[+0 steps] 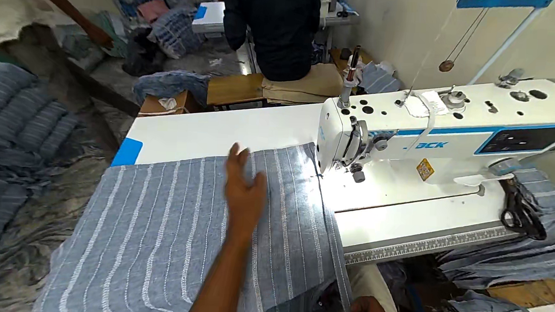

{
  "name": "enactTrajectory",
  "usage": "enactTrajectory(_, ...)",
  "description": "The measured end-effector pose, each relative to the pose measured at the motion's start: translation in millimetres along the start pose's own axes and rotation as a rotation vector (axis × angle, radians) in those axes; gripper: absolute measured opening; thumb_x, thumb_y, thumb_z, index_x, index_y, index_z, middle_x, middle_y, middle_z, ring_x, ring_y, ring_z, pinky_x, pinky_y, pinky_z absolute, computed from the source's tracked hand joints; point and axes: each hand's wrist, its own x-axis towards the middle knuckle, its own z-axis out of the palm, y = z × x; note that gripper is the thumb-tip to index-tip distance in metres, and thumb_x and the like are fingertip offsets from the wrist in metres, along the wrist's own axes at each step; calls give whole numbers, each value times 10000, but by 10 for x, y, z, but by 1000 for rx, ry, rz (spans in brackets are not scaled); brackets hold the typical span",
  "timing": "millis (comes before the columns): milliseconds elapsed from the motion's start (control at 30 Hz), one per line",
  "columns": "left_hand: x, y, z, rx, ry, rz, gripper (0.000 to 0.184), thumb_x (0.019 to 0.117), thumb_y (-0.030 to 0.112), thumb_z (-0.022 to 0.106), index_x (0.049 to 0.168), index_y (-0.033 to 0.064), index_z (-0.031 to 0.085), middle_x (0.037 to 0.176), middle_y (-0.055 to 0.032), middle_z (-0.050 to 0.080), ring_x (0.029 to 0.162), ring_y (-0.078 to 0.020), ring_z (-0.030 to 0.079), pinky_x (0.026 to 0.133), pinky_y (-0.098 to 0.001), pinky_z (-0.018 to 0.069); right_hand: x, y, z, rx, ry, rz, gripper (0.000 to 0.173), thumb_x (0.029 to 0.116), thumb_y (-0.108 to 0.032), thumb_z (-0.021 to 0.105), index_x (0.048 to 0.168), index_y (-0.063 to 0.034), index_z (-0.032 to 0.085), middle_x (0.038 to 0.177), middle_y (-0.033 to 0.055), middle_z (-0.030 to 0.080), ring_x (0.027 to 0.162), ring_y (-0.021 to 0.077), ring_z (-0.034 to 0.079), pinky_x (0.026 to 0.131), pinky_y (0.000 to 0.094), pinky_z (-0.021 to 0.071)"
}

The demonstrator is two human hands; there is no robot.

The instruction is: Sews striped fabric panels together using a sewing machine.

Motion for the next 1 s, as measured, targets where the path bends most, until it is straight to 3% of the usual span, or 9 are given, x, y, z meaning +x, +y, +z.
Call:
enactTrajectory(133,-922,-47,-1039,450,-198,-163,572,977,465,611,1413,95,597,1456,-135,587,1376,-345,531,1108,-661,417,58,65,-32,2,-38,9,231,1024,-135,614,1199,7,567,870,99,717,718,187,702,674,391,609)
enactTrajectory(233,-1316,-328,-1199,787,-347,-166,882,889,774,506,1524,162,522,1631,-150,400,1527,-487,263,1127,-838,117,160,37,20,-36,-81,-21,228,1023,-152,620,1165,22,580,804,106,688,672,194,678,634,398,592)
enactTrajectory(300,-1252,-538,-1144,957,-267,-135,957,886,870,344,1570,212,464,1659,-133,358,1538,-486,236,1120,-851,87,282,-99,135,-87,-106,-71,246,1021,-164,626,1172,25,584,815,112,691,690,201,685,652,411,599)
enactTrajectory(400,-682,-722,-1141,1019,-213,-278,941,928,844,269,1626,218,342,1703,-134,250,1562,-478,150,1121,-850,67,476,-498,466,-229,-75,-256,378,999,-196,672,1298,24,602,1100,157,734,936,245,742,830,458,628)
enactTrajectory(533,398,-1015,-1187,921,-108,-418,886,982,744,346,1628,138,318,1692,-219,225,1547,-543,106,1093,-879,21,847,-1117,1314,-533,-82,-535,795,945,-642,596,1513,-94,507,1542,229,489,1400,386,511,1126,665,379)
enactTrajectory(633,980,-1062,-1398,490,46,-343,696,1060,547,444,1570,74,413,1543,-224,490,1475,-424,399,1203,-700,228,1445,-1117,1988,-808,-18,-665,886,910,-829,365,1550,-229,487,1582,213,448,1474,448,396,1130,771,275)
enactTrajectory(733,936,-1062,-2003,145,208,-263,589,1079,417,485,1534,47,432,1467,-191,564,1348,-307,565,1101,-545,481,2303,-1119,1977,-928,-86,-729,540,1067,-544,336,1547,-342,479,1618,123,425,1520,374,339,1167,718,250)
enactTrajectory(900,-360,-1235,-3465,616,206,-532,548,1044,450,577,1389,24,579,1335,-297,614,1248,-498,581,1032,-735,425,3688,-1581,1121,-1114,-116,-479,499,1102,-313,394,1600,-275,404,1661,228,296,1537,531,168,1102,866,61)
enactTrajectory(1000,-979,-1400,-3711,448,112,-999,634,1071,536,457,1426,17,538,1318,-314,597,1203,-494,582,961,-724,450,3587,-1889,1045,-1092,-45,-468,558,1017,-208,599,1551,-117,462,1563,339,380,1430,574,360,1067,821,290)
